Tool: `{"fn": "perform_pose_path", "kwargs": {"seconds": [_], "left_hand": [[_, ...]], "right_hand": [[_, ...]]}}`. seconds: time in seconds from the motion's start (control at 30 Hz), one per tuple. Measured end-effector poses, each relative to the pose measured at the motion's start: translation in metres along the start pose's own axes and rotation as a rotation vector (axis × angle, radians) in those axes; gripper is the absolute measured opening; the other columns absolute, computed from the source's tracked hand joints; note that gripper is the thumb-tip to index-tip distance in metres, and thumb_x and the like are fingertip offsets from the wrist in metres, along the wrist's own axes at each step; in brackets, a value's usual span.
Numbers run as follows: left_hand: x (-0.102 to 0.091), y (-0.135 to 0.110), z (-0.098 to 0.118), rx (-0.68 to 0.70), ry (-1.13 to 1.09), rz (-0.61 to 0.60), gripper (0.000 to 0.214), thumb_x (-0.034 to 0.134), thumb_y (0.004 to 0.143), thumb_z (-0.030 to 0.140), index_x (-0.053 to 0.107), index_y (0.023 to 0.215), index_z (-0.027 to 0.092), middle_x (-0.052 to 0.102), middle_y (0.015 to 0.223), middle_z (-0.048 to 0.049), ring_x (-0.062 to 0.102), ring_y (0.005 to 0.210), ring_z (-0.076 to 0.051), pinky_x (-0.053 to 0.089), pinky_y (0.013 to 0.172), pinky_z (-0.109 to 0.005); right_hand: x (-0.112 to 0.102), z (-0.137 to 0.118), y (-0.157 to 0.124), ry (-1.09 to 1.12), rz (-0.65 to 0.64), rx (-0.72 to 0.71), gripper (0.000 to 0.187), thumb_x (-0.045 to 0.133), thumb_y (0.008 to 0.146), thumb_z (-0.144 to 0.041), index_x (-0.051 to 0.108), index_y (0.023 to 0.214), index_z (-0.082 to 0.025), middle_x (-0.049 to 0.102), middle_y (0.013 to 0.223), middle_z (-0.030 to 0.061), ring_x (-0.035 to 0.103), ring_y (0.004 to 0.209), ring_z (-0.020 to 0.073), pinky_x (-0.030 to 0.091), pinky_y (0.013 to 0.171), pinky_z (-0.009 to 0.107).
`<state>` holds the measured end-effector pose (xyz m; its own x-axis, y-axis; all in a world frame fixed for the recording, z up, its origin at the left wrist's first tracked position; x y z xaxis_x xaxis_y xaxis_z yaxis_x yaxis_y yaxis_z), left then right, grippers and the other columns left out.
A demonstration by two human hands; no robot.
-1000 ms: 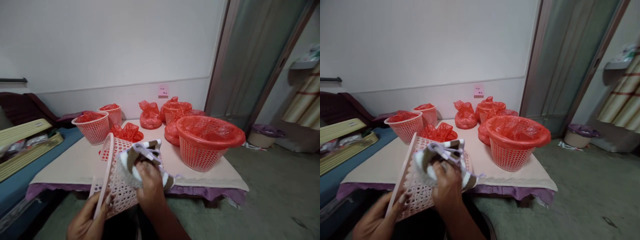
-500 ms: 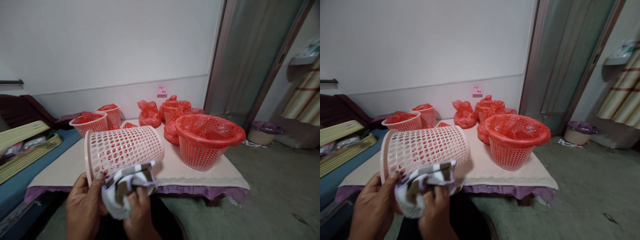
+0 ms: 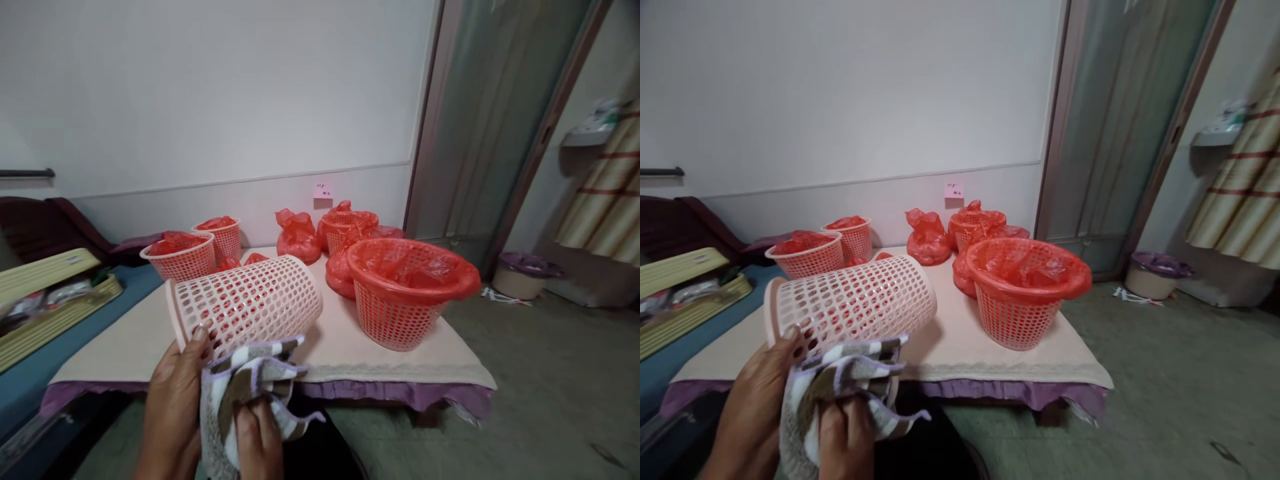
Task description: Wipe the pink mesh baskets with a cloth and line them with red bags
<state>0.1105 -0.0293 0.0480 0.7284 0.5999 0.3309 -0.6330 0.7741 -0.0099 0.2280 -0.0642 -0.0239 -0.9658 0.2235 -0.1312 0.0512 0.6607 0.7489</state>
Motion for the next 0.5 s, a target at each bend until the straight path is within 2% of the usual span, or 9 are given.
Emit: {"fn": "perform_pose_path", "kwargs": {"seconds": [0.1, 0.2, 0.27, 0.37, 0.5], "left_hand": [[0.013, 0.002, -0.01, -0.112, -0.183, -0.078, 0.025, 0.079, 0.071, 0.029, 0.068, 0.091, 0.019, 0.062, 0.066, 0.006, 0.056, 0.05, -0.008, 0.049, 0.051, -0.018], [0.025, -0.002, -0.014, -0.14, -0.256, -0.127, 0.027, 0.079, 0.07, 0.026, 0.067, 0.093, 0.019, 0.066, 0.073, 0.005, 0.062, 0.059, -0.01, 0.054, 0.061, -0.021], [0.032, -0.007, -0.015, -0.117, -0.227, -0.152, 0.031, 0.08, 0.07, 0.03, 0.068, 0.096, 0.019, 0.067, 0.076, 0.0047, 0.065, 0.063, -0.012, 0.055, 0.063, -0.022], [0.041, -0.011, -0.017, -0.101, -0.197, -0.18, 0.035, 0.081, 0.07, 0.034, 0.067, 0.099, 0.019, 0.069, 0.079, 0.0035, 0.067, 0.068, -0.014, 0.056, 0.064, -0.023], [0.042, -0.01, -0.023, -0.079, -0.1, -0.257, 0.038, 0.077, 0.074, 0.04, 0.066, 0.105, 0.022, 0.072, 0.093, -0.0015, 0.07, 0.079, -0.019, 0.058, 0.07, -0.027]], "right_hand": [[-0.002, 0.003, -0.003, -0.104, 0.027, 0.007, 0.072, 0.063, 0.07, -0.018, 0.042, 0.139, -0.024, 0.06, 0.126, 0.017, 0.061, 0.112, 0.0378, 0.055, 0.088, 0.051], [-0.014, 0.009, 0.004, -0.171, 0.093, 0.015, 0.076, 0.066, 0.074, -0.029, 0.036, 0.144, -0.021, 0.054, 0.133, 0.021, 0.054, 0.119, 0.043, 0.052, 0.089, 0.058], [-0.02, 0.01, 0.009, -0.155, 0.115, 0.007, 0.07, 0.061, 0.079, -0.03, 0.037, 0.144, -0.02, 0.055, 0.131, 0.0212, 0.055, 0.118, 0.0416, 0.053, 0.089, 0.057], [-0.026, 0.007, 0.014, -0.109, 0.139, -0.019, 0.062, 0.055, 0.084, -0.021, 0.038, 0.143, -0.022, 0.063, 0.117, 0.0171, 0.062, 0.11, 0.0359, 0.056, 0.087, 0.052], [-0.04, 0.009, 0.021, -0.168, 0.225, -0.006, 0.053, 0.059, 0.083, -0.016, 0.048, 0.134, -0.027, 0.068, 0.105, 0.0118, 0.068, 0.096, 0.0302, 0.059, 0.078, 0.044]]}}
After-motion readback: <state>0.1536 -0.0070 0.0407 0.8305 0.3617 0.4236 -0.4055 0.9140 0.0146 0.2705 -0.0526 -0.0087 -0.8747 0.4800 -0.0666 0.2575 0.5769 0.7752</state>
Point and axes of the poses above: each hand's wrist, its own y-axis towards the middle knuckle, its own x-axis out of the palm, z = x × y, the point moved 9 cm from there along y, towards the middle knuckle
